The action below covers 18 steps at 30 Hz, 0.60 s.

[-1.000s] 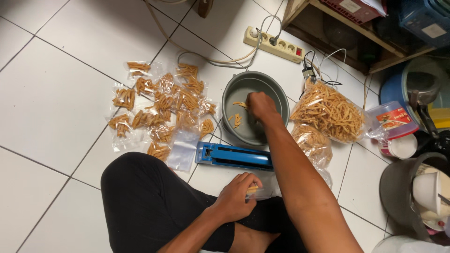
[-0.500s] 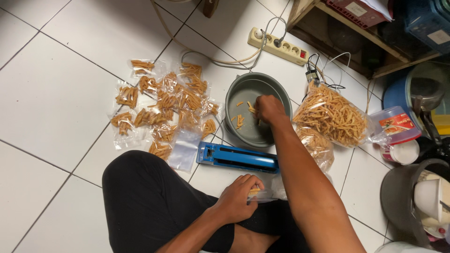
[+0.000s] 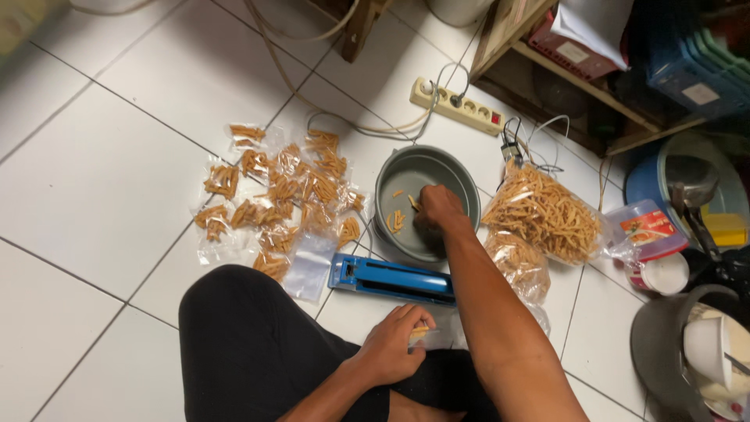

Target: The person picks up snack pieces from a bowl by hand, places them into small plastic bags, and seals each bag using a manual heat-sealing machine.

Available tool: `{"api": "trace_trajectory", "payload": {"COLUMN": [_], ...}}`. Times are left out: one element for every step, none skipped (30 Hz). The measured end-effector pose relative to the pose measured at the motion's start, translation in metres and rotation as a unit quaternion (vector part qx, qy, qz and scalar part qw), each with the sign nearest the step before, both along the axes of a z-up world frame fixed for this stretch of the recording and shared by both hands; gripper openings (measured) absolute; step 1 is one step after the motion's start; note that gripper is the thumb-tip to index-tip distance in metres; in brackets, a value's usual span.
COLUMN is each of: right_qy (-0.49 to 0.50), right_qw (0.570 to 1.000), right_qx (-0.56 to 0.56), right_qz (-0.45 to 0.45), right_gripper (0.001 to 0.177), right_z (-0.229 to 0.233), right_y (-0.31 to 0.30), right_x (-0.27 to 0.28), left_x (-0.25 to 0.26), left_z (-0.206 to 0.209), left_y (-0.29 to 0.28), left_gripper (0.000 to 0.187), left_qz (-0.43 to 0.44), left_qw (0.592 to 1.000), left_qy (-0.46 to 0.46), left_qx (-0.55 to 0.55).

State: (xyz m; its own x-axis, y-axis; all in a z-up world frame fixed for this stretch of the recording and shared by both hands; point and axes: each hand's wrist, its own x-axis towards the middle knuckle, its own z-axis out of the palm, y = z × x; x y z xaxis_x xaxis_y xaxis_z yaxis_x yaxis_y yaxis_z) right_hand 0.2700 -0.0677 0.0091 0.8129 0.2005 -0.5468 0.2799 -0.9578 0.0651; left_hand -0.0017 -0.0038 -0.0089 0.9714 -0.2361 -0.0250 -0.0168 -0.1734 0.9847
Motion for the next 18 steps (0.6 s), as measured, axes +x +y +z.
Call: {"api": "trace_trajectory", "payload": {"right_qy": [-0.005, -0.005, -0.004, -0.007, -0.019, -0.032, -0.031, -0.024, -0.018, -0.019, -0.005, 0.01, 0.008, 0.01, 0.015, 0.015, 0.007, -0.002], "right_qw": [1.0, 1.0, 1.0, 1.0, 0.999, 0.998, 0.998, 0.999, 0.999, 0.999, 0.997, 0.994, 0.994, 0.994, 0.993, 0.994, 0.995, 0.995], "right_qx": [0.003, 0.01, 0.016, 0.017, 0.035, 0.053, 0.051, 0.048, 0.047, 0.047, 0.063, 0.078, 0.079, 0.083, 0.084, 0.082, 0.091, 0.1], "right_qz": [0.003, 0.005, 0.006, 0.009, 0.016, 0.022, 0.022, -0.001, -0.022, -0.02, -0.049, -0.078, -0.077, -0.077, -0.077, -0.075, -0.038, -0.001], "right_gripper": [0.031, 0.021, 0.013, 0.013, 0.012, 0.014, 0.014, 0.009, 0.009, 0.009, 0.01, 0.012, 0.012, 0.012, 0.011, 0.011, 0.012, 0.013], "right_z": [-0.003, -0.006, -0.01, -0.014, -0.02, -0.026, -0.021, -0.016, -0.011, -0.009, -0.008, -0.006, -0.005, -0.004, -0.005, 0.004, 0.012, 0.02], "right_y": [0.0, 0.0, -0.002, -0.003, -0.005, -0.008, -0.005, -0.002, 0.003, 0.003, 0.003, 0.004, 0.003, 0.003, 0.001, 0.001, -0.002, -0.006], "right_x": [0.001, 0.003, 0.003, 0.006, 0.009, 0.012, 0.009, 0.006, 0.005, 0.004, 0.003, 0.002, 0.003, 0.005, 0.004, 0.005, 0.004, 0.003], "left_x": [0.0, 0.001, 0.0, 0.0, 0.0, 0.001, 0.0, 0.0, 0.002, 0.001, 0.001, 0.0, 0.001, 0.002, 0.0, 0.003, 0.003, 0.003], "left_z": [-0.001, -0.003, -0.004, -0.003, -0.003, -0.003, -0.002, -0.002, -0.002, -0.003, -0.004, -0.004, -0.004, -0.005, -0.005, -0.005, -0.005, -0.004], "left_y": [0.0, 0.0, -0.002, -0.001, -0.001, -0.001, -0.001, -0.001, -0.001, -0.001, -0.001, -0.001, 0.0, 0.0, 0.0, 0.001, 0.001, 0.001], "left_gripper": [0.036, 0.036, 0.035, 0.035, 0.033, 0.032, 0.032, 0.033, 0.033, 0.033, 0.033, 0.032, 0.032, 0.031, 0.031, 0.031, 0.03, 0.03], "left_qz": [0.003, 0.008, 0.012, 0.015, 0.0, -0.015, -0.015, -0.012, -0.007, -0.005, -0.004, -0.004, -0.002, -0.003, -0.003, -0.002, 0.008, 0.017], "left_qw": [1.0, 1.0, 1.0, 1.0, 1.0, 0.999, 0.999, 0.999, 0.999, 0.999, 1.0, 1.0, 1.0, 1.0, 0.999, 0.999, 1.0, 0.999], "left_qy": [-0.005, -0.01, -0.013, -0.017, 0.006, 0.029, 0.03, 0.029, 0.027, 0.026, 0.025, 0.023, 0.022, 0.026, 0.032, 0.033, 0.01, -0.012], "left_qx": [0.003, 0.007, 0.011, 0.012, 0.013, 0.014, 0.013, 0.015, 0.019, 0.02, 0.011, 0.002, 0.002, 0.006, 0.007, 0.005, -0.01, -0.025]}}
